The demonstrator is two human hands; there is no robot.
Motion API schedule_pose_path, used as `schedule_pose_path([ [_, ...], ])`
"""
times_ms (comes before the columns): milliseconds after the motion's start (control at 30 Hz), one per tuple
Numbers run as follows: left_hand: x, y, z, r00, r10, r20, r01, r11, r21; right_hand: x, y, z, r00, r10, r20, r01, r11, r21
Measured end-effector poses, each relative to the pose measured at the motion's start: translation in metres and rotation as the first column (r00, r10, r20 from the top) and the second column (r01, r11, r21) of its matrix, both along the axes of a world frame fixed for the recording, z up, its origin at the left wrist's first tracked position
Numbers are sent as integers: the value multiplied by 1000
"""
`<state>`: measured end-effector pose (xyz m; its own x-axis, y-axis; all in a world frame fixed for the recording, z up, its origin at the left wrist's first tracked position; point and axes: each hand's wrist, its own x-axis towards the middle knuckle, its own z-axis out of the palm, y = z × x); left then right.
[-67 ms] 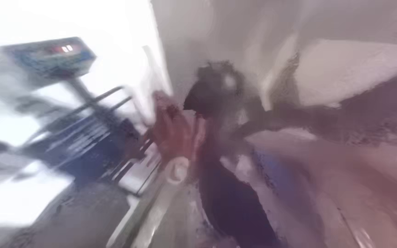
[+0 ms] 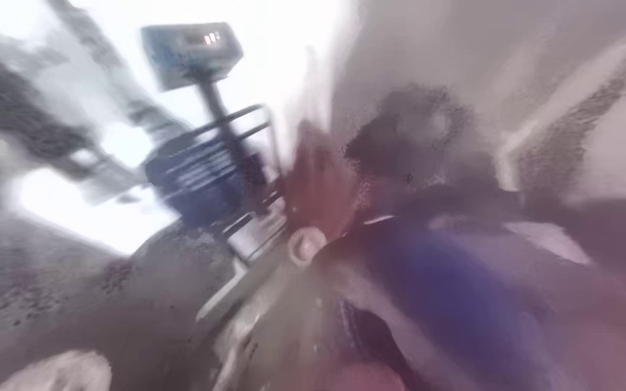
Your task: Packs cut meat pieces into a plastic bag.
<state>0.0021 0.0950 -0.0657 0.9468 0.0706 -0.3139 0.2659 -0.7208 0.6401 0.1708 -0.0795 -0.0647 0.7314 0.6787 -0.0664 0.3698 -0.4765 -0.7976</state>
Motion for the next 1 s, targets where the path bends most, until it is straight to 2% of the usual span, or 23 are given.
schedule_pose_path([
  [33,-28,59,-89,950,143,278,-111,986,-127,-12,37,-39,968,240,-76,-247,963,-107],
  [67,-53,95,-149,883,277,378,-213,956,-202,-26,64,-73,894,429,-130,-447,873,-193],
  [100,-71,110,-171,866,380,325,-319,920,-226,-38,83,-100,795,586,-157,-606,749,-270],
  [133,-82,112,-167,877,413,246,-372,907,-198,-47,97,-121,691,704,-163,-712,623,-325],
  [167,-87,109,-159,892,390,230,-363,919,-152,-54,109,-132,598,787,-155,-774,516,-366],
  [233,-100,96,-160,922,303,243,-297,953,-63,-62,133,-120,439,883,-169,-821,318,-475],
  [300,-116,86,-176,939,266,217,-254,964,-80,-60,162,-97,329,938,-107,-836,236,-496],
  [367,-135,88,-182,929,313,198,-300,949,-95,-45,193,-77,283,957,60,-878,283,-385],
  [433,-157,102,-165,891,424,164,-401,903,-155,-19,228,-60,311,923,227,-912,357,-203],
  [533,-210,140,-113,821,570,-13,-503,714,-487,17,275,-33,545,815,200,-837,544,64],
  [567,-236,157,-102,789,613,-44,-516,622,-590,24,288,-24,621,767,160,-784,612,107],
  [600,-264,171,-94,703,710,-35,-532,493,-688,30,302,-19,680,722,129,-733,670,114],
  [633,-289,181,-93,533,846,-11,-507,309,-804,33,314,-21,711,693,115,-703,704,100],
  [667,-307,190,-98,312,950,-24,-371,99,-923,33,326,-28,736,670,91,-677,732,83],
  [700,-312,203,-96,117,989,-95,-178,-73,-981,29,337,-38,763,644,53,-646,760,71],
  [733,-311,218,-93,28,980,-198,-35,-197,-980,23,347,-50,790,613,0,-612,789,54],
  [767,-308,230,-92,46,968,-248,-31,-247,-969,14,356,-60,817,573,-65,-572,820,29],
  [800,-300,238,-90,102,958,-268,-178,-247,-952,4,367,-68,842,521,-140,-525,851,10],
  [833,-293,245,-97,222,941,-254,-363,-162,-918,-4,379,-77,855,473,-213,-484,875,-3],
  [900,-284,256,-121,446,877,-182,-546,106,-831,-9,403,-104,838,408,-363,-425,904,33],
  [933,-280,263,-129,483,860,-165,-591,181,-786,-10,413,-112,809,406,-425,-416,906,74],
  [967,-277,270,-135,467,867,-175,-621,180,-763,-9,424,-117,781,424,-459,-428,898,101],
  [1000,-277,278,-139,434,878,-202,-640,142,-755,-6,436,-120,772,440,-459,-447,889,99],
])
